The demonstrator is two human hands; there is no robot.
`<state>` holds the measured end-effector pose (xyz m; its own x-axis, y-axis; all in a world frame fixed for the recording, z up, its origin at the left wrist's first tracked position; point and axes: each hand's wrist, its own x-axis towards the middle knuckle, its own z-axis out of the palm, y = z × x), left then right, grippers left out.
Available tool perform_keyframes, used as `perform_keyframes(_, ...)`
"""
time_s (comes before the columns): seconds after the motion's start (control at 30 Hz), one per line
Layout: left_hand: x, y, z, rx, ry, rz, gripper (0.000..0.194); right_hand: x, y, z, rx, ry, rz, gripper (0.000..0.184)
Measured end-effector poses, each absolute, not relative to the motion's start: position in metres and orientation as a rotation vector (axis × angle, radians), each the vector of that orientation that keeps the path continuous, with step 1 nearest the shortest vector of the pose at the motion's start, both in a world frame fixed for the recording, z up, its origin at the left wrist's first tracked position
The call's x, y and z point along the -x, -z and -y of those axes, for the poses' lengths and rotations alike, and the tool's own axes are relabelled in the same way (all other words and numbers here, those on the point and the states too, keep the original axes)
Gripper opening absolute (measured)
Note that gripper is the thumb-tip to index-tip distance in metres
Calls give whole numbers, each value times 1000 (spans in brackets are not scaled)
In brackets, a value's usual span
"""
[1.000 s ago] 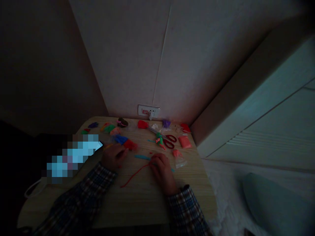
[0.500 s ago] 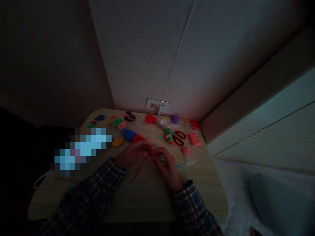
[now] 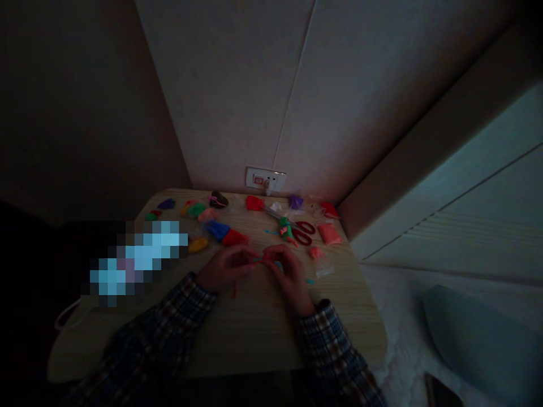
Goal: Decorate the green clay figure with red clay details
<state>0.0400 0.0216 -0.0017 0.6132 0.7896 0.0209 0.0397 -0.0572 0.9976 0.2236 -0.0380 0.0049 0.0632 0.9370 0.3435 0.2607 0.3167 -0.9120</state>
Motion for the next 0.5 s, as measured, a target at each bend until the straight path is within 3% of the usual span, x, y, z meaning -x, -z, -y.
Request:
perform_keyframes(0.17, -36, -5, -1, -1708, -688, -760, 42, -224, -2, 51, 1186, -699, 1469, 11)
perform_keyframes(0.5, -21, -8, 39, -2159, -756, -854, 37, -232, 13, 74, 1216, -594, 1606, 24)
